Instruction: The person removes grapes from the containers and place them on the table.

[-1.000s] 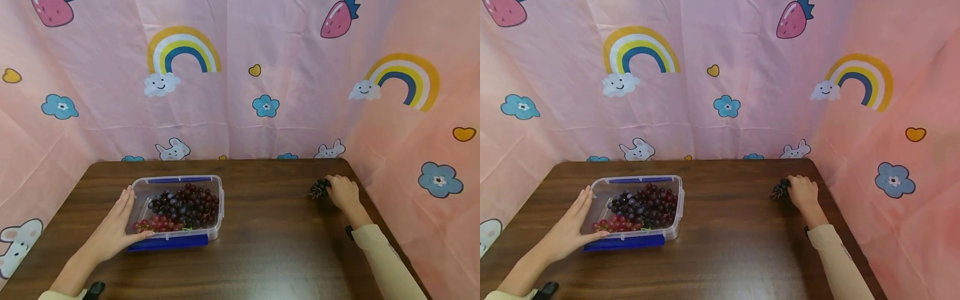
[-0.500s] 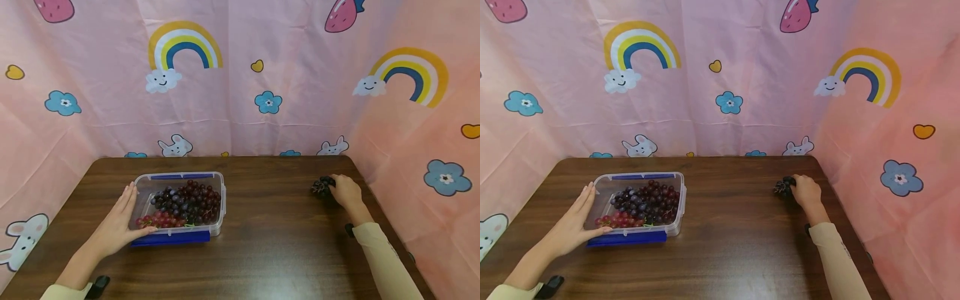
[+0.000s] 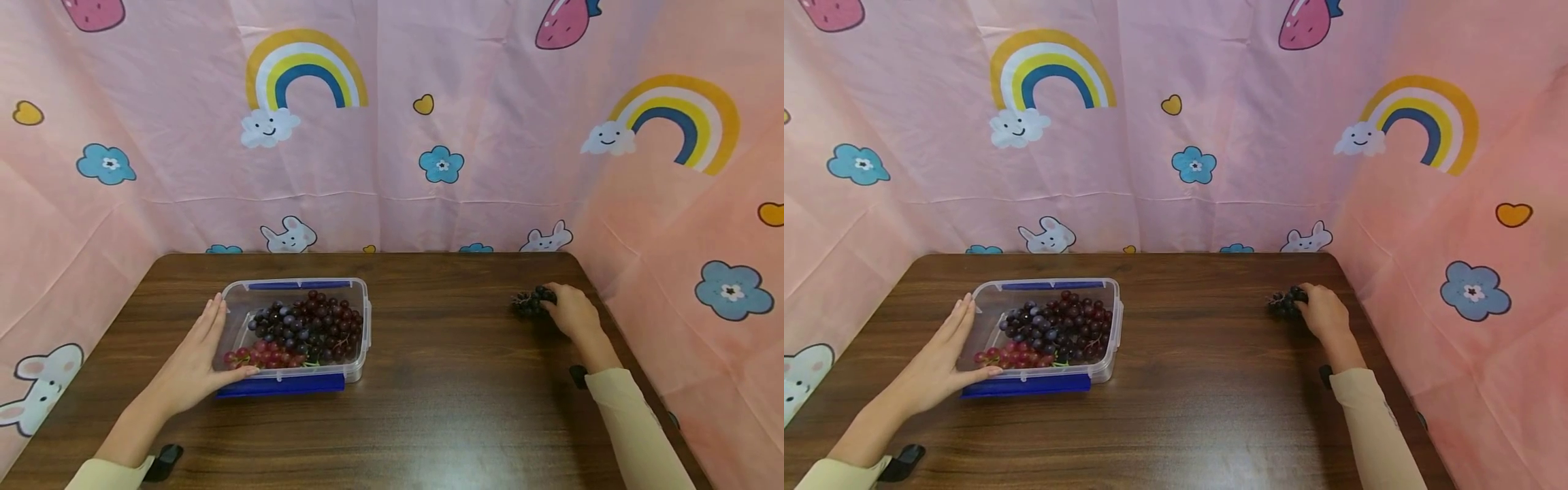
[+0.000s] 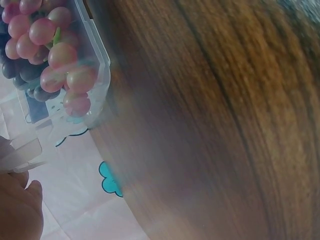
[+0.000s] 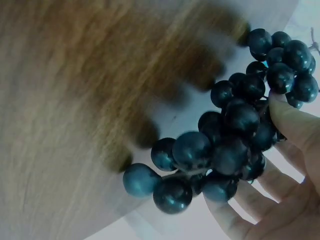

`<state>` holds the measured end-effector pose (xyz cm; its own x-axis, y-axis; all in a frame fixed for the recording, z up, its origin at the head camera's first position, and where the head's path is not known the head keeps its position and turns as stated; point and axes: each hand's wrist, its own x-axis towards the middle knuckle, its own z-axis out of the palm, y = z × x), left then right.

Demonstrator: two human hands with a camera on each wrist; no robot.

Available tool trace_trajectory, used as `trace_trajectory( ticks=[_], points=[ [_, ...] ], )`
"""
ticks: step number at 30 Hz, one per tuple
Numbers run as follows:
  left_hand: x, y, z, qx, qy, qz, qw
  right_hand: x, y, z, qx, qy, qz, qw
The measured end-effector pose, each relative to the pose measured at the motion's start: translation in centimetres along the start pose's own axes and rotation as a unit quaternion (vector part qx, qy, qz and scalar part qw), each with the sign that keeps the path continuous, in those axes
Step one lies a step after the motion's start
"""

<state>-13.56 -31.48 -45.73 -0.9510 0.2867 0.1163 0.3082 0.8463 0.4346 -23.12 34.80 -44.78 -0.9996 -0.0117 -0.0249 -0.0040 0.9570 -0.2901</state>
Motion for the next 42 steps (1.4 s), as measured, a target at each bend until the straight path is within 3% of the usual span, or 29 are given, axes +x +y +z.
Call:
trace_trajectory(
  ticks=[8,13,19,24,34,42],
  points=[
    [0.0,0.0,0.0,0.001,-0.001,-0.001,1.0,-2.0,-1.0,-0.2,-0.013,0.063,-0.04,0.997],
    [0.1,0.0,0.1,-0.001,-0.002,-0.002,1.0,-3.2,-2.1,-0.5,-0.033,0.12,-0.075,0.989],
    [-0.1,0.0,0.2,-0.007,0.007,0.005,0.9999,-4.5,-3.1,-0.4,-0.056,0.16,-0.111,0.979],
    [0.0,0.0,0.2,-0.011,0.007,0.005,0.9999,-5.5,-3.6,-0.2,-0.075,0.173,-0.123,0.974],
    [0.0,-0.1,0.1,0.003,-0.001,-0.002,1.0,-7.4,-5.2,-0.1,-0.064,0.19,-0.143,0.969],
    [0.0,-0.1,0.1,0.003,0.001,0.003,1.0,-8.7,-6.5,-0.1,-0.067,0.17,-0.134,0.974]
  ],
)
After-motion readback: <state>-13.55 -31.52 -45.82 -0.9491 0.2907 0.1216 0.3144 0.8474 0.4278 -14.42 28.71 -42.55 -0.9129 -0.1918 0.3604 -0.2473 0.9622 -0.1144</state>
